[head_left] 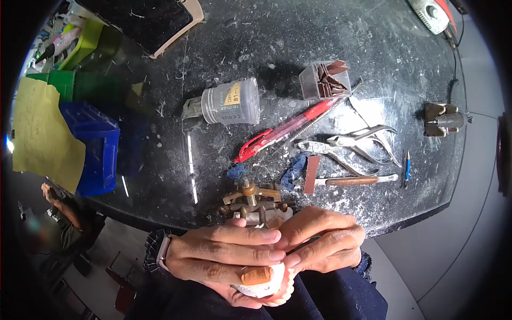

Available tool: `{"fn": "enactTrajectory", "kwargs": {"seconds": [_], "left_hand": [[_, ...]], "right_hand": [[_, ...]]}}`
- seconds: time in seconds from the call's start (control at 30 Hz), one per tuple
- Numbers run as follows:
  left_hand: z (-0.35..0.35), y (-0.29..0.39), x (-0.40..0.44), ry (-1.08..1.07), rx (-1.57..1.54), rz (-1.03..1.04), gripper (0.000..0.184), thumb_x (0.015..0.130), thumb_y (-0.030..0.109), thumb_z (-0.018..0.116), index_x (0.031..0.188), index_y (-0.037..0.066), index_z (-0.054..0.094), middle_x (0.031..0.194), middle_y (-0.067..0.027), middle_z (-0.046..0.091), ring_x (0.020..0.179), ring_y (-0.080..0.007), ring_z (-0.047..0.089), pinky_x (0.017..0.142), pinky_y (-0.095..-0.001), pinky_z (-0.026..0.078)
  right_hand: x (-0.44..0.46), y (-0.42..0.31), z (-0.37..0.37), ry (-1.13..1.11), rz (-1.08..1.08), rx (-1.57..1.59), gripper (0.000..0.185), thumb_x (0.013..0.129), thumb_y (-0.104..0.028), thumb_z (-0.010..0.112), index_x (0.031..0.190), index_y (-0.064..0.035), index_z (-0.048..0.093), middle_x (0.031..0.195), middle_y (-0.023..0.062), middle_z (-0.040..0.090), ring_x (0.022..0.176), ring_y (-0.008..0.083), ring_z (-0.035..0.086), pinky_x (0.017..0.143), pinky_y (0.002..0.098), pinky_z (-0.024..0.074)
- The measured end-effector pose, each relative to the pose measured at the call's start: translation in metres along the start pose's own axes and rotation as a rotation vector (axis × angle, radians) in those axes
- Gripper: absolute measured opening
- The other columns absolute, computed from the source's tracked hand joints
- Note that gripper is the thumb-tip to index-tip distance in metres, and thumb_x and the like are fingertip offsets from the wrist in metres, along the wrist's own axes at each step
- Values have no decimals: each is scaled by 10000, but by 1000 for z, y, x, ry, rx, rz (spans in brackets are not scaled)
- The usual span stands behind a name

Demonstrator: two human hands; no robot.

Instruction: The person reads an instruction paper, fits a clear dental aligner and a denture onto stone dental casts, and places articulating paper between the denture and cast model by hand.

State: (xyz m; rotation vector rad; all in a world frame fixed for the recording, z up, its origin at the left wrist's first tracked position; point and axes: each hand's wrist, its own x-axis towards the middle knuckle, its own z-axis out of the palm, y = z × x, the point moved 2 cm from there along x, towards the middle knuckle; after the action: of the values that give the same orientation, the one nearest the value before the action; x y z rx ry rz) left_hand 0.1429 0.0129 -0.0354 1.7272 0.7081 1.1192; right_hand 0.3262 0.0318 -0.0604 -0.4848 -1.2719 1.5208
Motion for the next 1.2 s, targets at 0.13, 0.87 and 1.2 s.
{"fn": "enactTrajectory", "kwargs": {"seconds": [0.13, 0.87, 1.2], "left_hand": [[3, 1, -6, 11, 88, 10, 496, 708, 307, 749, 1106, 67, 578, 1181, -94, 568, 1131, -219, 526, 1032, -339, 320], [-15, 3, 24, -14, -17, 17, 933, 567, 478, 771, 1240, -38, 383, 1214, -268, 477, 1105, -379, 503, 953, -430, 390], [-18, -3, 26, 15, 161, -46, 728, 681, -32, 692, 1300, 121, 342, 1172, -251, 480, 1053, -355, 540, 872, -436, 471]], "right_hand": [[4, -5, -1, -20, 37, 26, 239, 667, 18, 716, 902, 1, 677, 947, 157, 608, 850, 256, 611, 730, 350, 528], [11, -22, 17, 83, -239, -561, 299, 678, -95, 733, 940, 21, 647, 944, 124, 620, 837, 274, 653, 632, 282, 554], [24, -42, 11, 234, -122, -694, 174, 702, -6, 674, 867, 19, 626, 884, 131, 656, 802, 232, 654, 649, 282, 535]]}}
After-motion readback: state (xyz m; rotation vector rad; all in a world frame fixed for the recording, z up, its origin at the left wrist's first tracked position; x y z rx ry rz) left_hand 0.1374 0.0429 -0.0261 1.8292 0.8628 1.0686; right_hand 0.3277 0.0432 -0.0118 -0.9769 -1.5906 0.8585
